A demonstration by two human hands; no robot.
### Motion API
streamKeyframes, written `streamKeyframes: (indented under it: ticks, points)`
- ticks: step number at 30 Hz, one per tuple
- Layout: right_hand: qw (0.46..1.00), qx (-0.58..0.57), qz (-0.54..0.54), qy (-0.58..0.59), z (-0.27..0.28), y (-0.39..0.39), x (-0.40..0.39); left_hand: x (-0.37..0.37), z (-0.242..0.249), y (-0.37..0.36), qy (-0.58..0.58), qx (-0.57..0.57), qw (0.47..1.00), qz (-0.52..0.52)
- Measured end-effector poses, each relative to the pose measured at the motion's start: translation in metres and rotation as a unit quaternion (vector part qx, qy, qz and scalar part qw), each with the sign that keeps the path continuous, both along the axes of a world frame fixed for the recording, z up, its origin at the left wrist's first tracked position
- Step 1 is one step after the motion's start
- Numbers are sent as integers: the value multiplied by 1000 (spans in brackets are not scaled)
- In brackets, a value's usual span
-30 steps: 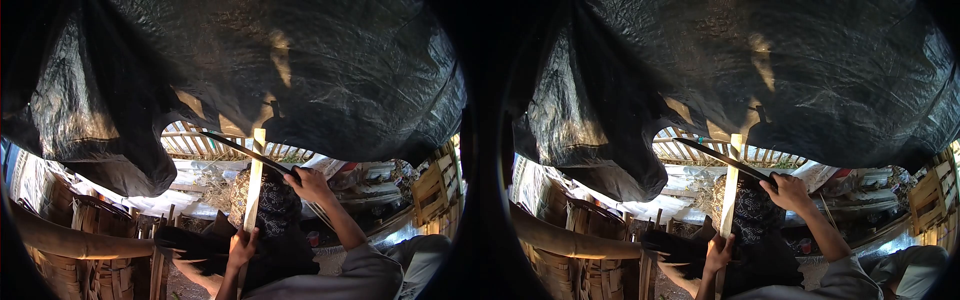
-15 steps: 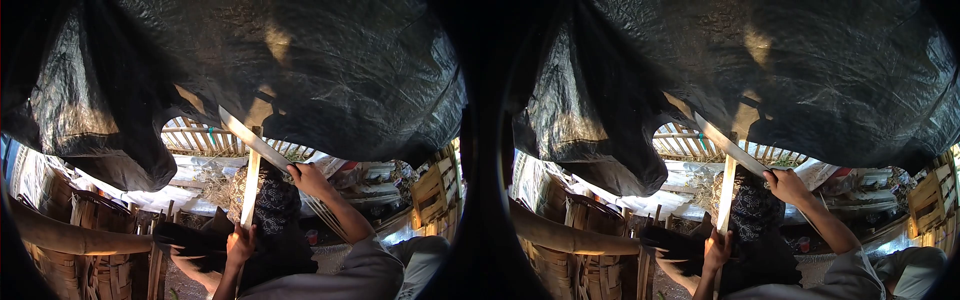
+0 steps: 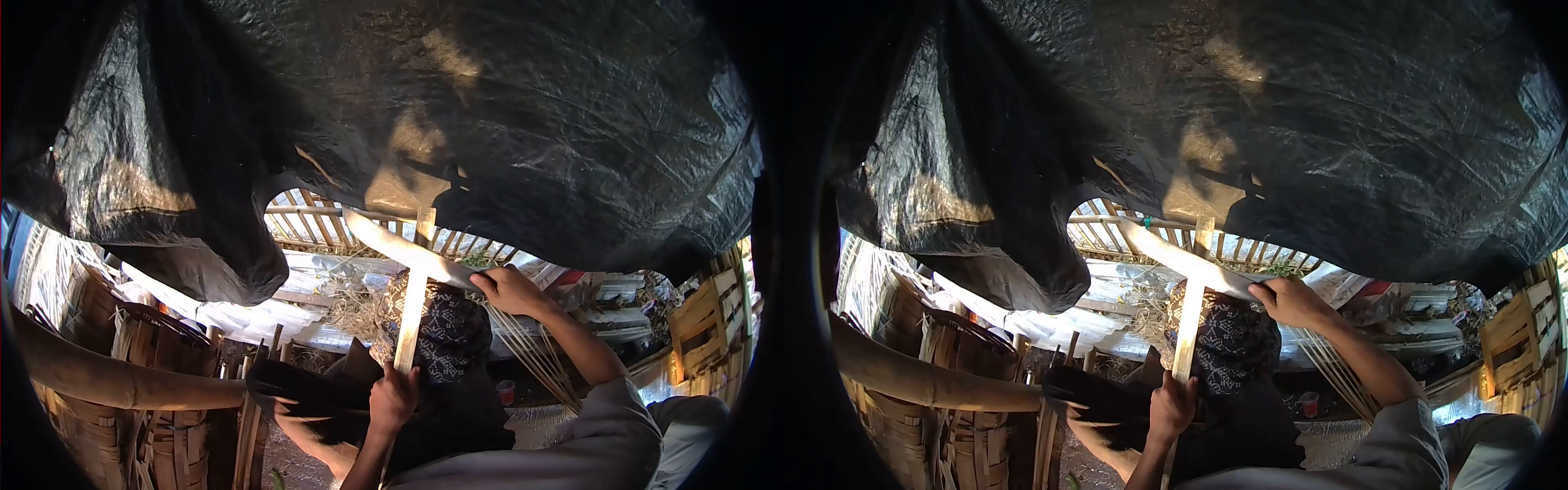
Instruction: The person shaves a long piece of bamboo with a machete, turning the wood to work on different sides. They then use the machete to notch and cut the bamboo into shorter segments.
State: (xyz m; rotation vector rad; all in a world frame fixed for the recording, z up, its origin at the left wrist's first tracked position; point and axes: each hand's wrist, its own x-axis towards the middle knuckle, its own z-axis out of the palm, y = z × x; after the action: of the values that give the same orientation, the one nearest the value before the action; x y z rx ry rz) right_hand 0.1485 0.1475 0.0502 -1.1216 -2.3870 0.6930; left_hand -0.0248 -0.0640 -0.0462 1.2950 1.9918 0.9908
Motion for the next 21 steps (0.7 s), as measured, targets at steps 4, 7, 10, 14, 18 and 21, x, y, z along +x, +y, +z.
streamKeyframes:
  ticks: [4,7,10,14,18,21]
  points:
    - [994,-40,-93,-44,-8,8,-12,3,-8,-5,41,10,999,6]
    - [995,-86,-31,-46,5,-11,-15,2,-4,-3,40,15,999,14]
    - [997,35,50,-37,-11,-14,-9,6,-6,-3,44,72,996,27]
    - [997,9,-69,-15,-6,-3,-27,5,1,-5,59,36,997,24]
    - [999,1,-15,-46,-9,-19,-27,3,4,-3,38,11,999,33]
    - [989,76,57,-115,-4,-29,-23,2,4,-4,25,22,999,30]
